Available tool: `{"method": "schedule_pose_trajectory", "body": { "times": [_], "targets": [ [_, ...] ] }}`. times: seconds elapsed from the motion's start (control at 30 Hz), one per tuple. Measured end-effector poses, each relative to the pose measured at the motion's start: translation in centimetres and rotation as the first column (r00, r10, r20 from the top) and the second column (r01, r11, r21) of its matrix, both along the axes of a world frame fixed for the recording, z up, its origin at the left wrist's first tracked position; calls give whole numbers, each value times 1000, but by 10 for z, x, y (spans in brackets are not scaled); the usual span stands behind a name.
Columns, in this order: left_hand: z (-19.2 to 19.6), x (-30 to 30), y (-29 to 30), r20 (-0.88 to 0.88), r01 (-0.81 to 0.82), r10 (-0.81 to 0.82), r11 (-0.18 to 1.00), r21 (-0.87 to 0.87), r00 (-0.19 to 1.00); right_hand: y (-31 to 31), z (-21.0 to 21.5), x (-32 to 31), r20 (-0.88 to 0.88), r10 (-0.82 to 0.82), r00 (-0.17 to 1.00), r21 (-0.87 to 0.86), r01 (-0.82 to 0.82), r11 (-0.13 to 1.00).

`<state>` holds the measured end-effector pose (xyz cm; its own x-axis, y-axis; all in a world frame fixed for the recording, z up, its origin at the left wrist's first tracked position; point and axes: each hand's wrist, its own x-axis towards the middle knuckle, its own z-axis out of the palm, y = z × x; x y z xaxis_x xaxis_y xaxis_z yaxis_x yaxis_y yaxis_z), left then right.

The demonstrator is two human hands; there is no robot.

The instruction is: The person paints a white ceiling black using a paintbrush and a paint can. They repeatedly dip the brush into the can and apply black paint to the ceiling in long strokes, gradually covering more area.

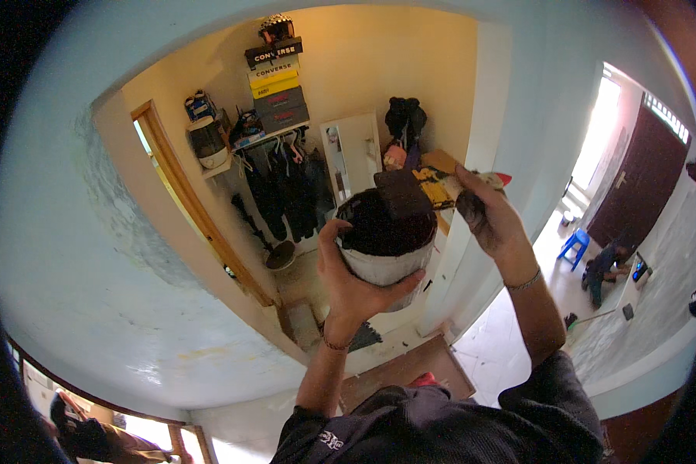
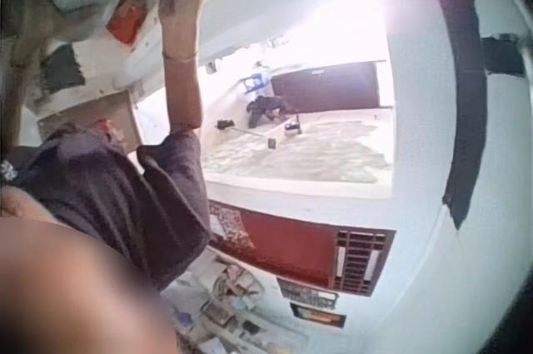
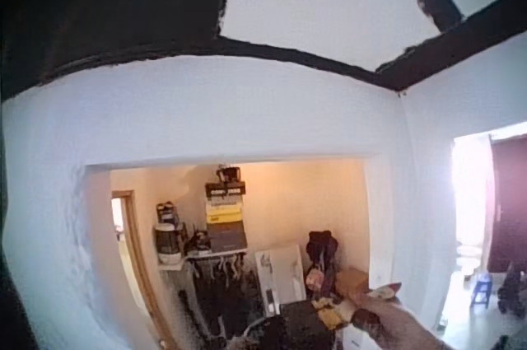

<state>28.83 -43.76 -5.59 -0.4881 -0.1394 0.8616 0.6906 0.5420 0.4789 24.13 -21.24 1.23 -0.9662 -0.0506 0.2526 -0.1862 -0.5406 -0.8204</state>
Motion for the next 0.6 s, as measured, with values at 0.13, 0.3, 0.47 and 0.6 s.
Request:
{"method": "schedule_pose_trajectory", "body": {
  "times": [0.13, 0.3, 0.47, 0.6],
  "targets": [
    [-3, -4, -9, 55, 19, -21, 999, 36, 998, -14, 2, -4, -92, -115, 989, -10, 114, 993],
    [-24, -4, -5, -2, 18, -18, 999, 30, 1000, -15, 22, 7, -423, -410, 808, -56, 429, 902],
    [-47, 2, 6, 141, 83, -100, 990, 117, 985, -27, 94, 3, -588, -681, 437, -571, 372, 732],
    [-56, 2, 3, 176, 69, -87, 992, 107, 980, -34, 216, -4, -567, -798, 206, -762, 236, 602]
  ]
}}
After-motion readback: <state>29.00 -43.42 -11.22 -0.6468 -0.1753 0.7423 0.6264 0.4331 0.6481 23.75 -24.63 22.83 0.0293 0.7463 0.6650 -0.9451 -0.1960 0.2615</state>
